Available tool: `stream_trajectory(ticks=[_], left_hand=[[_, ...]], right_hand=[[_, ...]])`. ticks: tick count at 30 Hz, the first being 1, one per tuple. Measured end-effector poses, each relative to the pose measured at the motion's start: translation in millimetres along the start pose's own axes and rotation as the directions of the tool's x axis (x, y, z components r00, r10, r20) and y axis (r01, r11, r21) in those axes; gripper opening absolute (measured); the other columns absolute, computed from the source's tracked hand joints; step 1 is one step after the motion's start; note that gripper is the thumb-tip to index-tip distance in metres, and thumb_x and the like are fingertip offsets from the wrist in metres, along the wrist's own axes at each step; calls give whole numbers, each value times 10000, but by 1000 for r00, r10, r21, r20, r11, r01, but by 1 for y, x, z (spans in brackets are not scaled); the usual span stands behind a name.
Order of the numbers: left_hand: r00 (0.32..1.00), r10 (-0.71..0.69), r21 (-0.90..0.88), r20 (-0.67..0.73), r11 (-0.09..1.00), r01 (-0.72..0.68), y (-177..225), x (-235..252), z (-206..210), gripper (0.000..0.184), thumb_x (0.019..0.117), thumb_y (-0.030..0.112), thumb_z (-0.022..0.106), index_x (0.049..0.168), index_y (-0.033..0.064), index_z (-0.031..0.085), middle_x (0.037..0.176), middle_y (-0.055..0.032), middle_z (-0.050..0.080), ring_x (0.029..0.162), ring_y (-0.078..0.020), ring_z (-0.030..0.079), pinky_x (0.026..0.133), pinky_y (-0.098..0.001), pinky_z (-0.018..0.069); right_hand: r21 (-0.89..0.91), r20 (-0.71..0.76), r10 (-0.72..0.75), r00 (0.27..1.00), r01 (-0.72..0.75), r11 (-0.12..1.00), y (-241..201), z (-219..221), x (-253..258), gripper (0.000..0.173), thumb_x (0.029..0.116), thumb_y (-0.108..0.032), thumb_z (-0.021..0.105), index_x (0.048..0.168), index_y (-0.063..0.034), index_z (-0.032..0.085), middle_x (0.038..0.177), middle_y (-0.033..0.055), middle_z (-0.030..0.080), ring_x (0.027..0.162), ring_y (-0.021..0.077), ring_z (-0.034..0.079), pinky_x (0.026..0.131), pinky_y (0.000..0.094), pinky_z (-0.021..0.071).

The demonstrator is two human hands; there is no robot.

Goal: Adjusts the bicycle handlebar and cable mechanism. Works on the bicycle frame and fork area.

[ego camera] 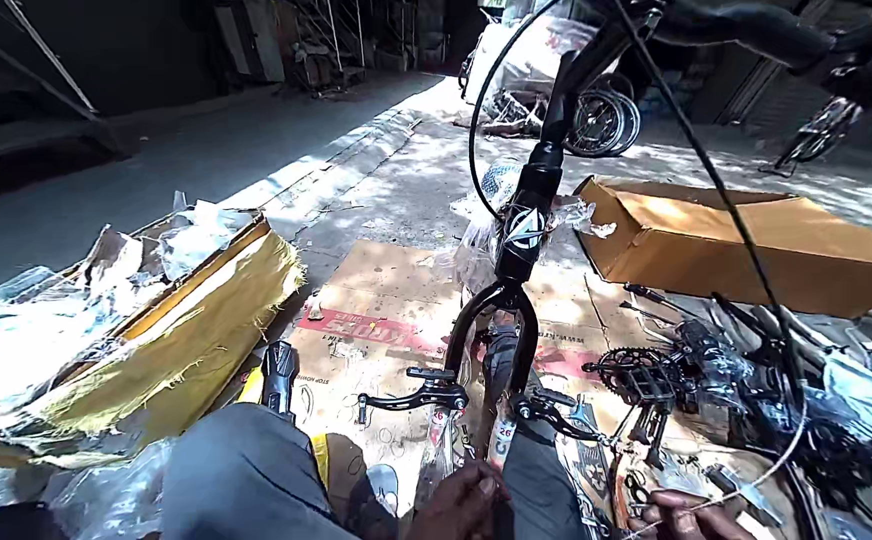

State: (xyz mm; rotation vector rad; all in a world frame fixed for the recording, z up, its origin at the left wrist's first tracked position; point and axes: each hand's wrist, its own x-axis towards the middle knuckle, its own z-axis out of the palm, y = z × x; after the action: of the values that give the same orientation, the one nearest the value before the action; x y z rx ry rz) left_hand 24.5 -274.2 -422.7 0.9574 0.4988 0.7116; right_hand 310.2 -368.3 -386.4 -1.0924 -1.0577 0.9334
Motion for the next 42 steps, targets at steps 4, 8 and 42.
stream_trajectory(ticks=[4, 8, 42], left_hand=[[995, -5, -45, 98, 999, 9, -3, -1, 2, 259, 1093, 324, 436, 1106, 134, 612, 773, 52, 547, 546, -16, 435, 469, -179, 361], [996, 4, -57, 87, 998, 1, 1, -8, 7, 255, 1086, 320, 472, 1080, 126, 638, 768, 55, 565, 551, 0, 444, 476, -163, 362], [986, 159, 301, -39, 943, -140, 2, -16, 7, 177, 1089, 170, 400, 994, 89, 526, 725, 78, 492, 556, -8, 404, 513, -204, 358]], right_hand=[[7, 104, -117, 988, 117, 993, -10, 71, -11, 192, 1015, -113, 631, 1158, -131, 758, 1033, 32, 772, 851, 148, 744, 768, 329, 642], [-104, 14, -224, 974, 224, 969, -2, 105, -1, 144, 1005, -63, 627, 1086, -14, 736, 1006, 85, 770, 814, 170, 756, 721, 327, 662], [-258, 142, -58, 988, 94, 962, 30, 122, 2, 60, 947, -68, 687, 968, -30, 729, 909, 29, 754, 772, 97, 719, 717, 301, 624]])
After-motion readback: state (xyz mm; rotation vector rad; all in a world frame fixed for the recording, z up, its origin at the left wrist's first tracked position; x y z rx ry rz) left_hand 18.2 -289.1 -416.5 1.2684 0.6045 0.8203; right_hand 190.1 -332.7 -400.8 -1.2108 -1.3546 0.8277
